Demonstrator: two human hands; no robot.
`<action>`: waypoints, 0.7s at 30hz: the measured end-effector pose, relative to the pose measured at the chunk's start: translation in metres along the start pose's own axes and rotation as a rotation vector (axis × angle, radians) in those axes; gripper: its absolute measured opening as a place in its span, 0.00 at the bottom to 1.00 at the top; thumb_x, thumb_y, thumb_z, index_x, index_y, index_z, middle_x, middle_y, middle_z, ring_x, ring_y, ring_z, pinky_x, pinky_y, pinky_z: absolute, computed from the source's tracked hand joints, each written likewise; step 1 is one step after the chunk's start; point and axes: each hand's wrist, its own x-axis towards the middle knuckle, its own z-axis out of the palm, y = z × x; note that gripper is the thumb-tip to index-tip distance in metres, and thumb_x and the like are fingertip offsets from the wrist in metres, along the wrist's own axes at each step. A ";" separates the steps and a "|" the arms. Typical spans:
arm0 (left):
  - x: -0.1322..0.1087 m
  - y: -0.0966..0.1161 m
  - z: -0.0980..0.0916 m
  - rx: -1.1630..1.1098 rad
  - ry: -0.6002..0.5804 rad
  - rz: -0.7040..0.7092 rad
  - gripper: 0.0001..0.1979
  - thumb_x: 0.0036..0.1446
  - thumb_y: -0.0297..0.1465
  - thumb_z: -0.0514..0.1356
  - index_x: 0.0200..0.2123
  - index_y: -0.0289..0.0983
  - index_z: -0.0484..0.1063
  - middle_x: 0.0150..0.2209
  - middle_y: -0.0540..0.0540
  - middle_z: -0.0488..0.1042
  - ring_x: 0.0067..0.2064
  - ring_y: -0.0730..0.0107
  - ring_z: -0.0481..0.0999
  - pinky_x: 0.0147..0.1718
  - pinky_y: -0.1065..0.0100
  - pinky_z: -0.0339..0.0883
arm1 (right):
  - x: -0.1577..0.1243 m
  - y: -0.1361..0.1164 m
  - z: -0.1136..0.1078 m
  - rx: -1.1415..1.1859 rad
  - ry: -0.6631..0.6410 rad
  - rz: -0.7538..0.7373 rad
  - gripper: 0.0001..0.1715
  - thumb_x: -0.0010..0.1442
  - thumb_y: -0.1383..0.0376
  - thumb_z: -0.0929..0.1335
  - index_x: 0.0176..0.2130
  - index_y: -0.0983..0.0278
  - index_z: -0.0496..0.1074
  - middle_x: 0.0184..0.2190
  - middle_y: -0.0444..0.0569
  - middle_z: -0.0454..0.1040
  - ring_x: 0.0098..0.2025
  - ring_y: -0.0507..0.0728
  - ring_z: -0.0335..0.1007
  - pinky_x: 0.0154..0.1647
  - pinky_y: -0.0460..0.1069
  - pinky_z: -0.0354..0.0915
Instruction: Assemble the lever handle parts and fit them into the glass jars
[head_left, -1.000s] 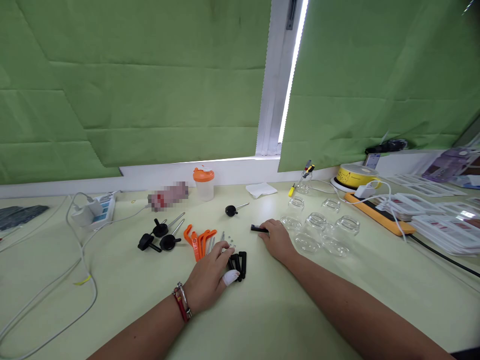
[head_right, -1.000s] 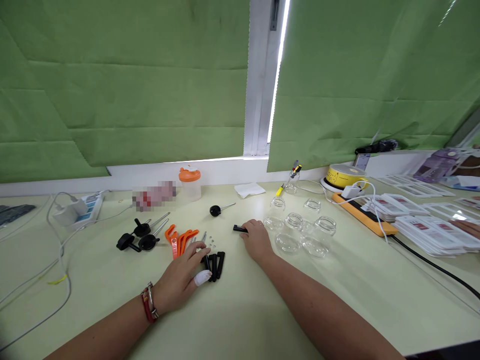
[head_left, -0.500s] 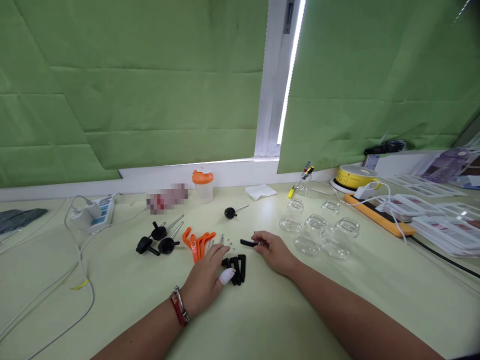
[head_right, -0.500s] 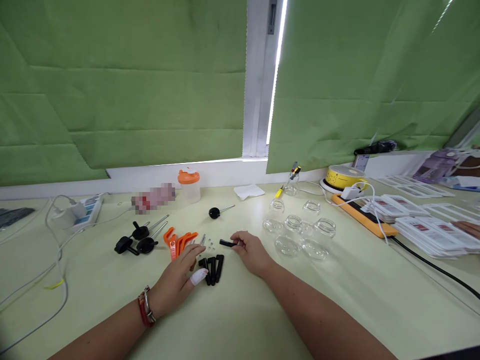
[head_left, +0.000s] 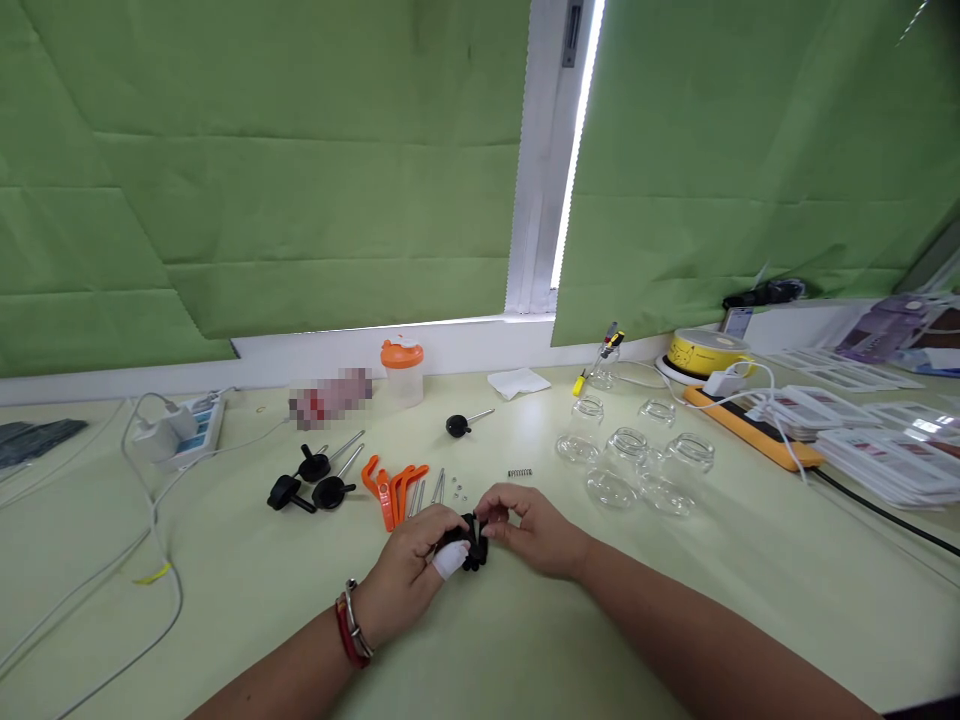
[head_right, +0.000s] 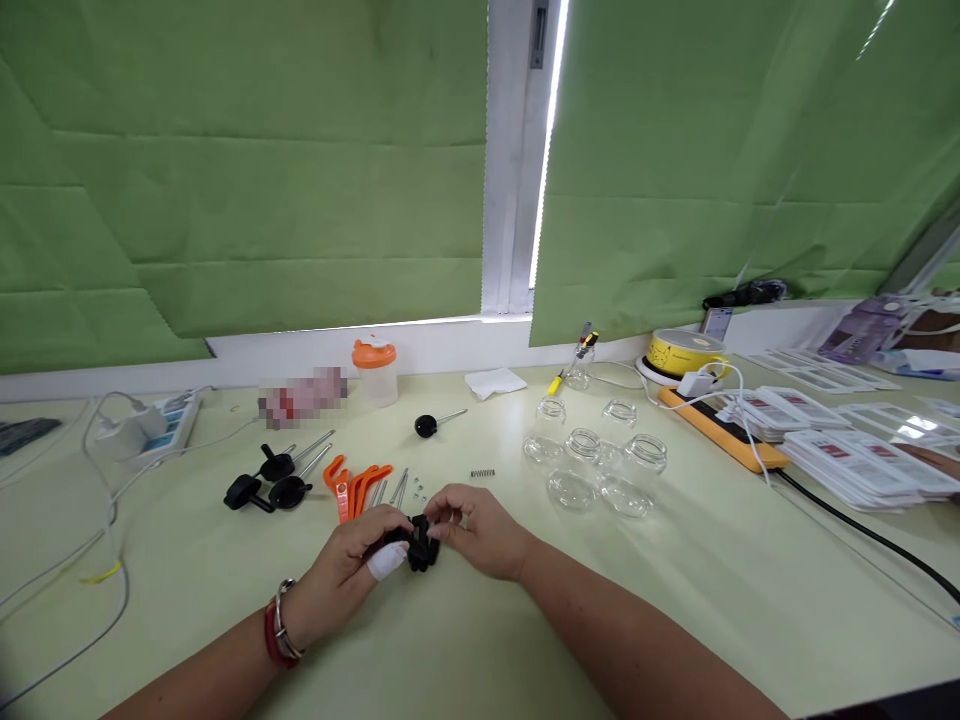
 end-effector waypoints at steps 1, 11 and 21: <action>0.000 0.001 -0.002 -0.006 0.017 -0.008 0.10 0.61 0.34 0.50 0.37 0.37 0.69 0.34 0.46 0.71 0.35 0.68 0.70 0.36 0.66 0.65 | 0.002 0.004 -0.005 -0.108 0.066 -0.016 0.08 0.58 0.66 0.65 0.40 0.61 0.71 0.37 0.48 0.73 0.39 0.55 0.66 0.43 0.51 0.64; -0.008 -0.001 -0.005 -0.017 -0.200 -0.098 0.07 0.57 0.32 0.53 0.33 0.35 0.69 0.27 0.49 0.70 0.27 0.73 0.66 0.27 0.72 0.61 | 0.010 0.045 -0.031 -0.590 0.098 0.133 0.18 0.56 0.75 0.63 0.40 0.60 0.75 0.38 0.50 0.76 0.43 0.60 0.66 0.45 0.54 0.60; -0.008 -0.008 -0.003 0.021 -0.241 -0.086 0.05 0.55 0.29 0.53 0.33 0.36 0.67 0.28 0.50 0.68 0.28 0.74 0.64 0.28 0.73 0.60 | 0.006 0.029 -0.012 -0.453 0.057 0.087 0.16 0.59 0.71 0.61 0.43 0.60 0.74 0.39 0.49 0.75 0.43 0.58 0.68 0.47 0.53 0.62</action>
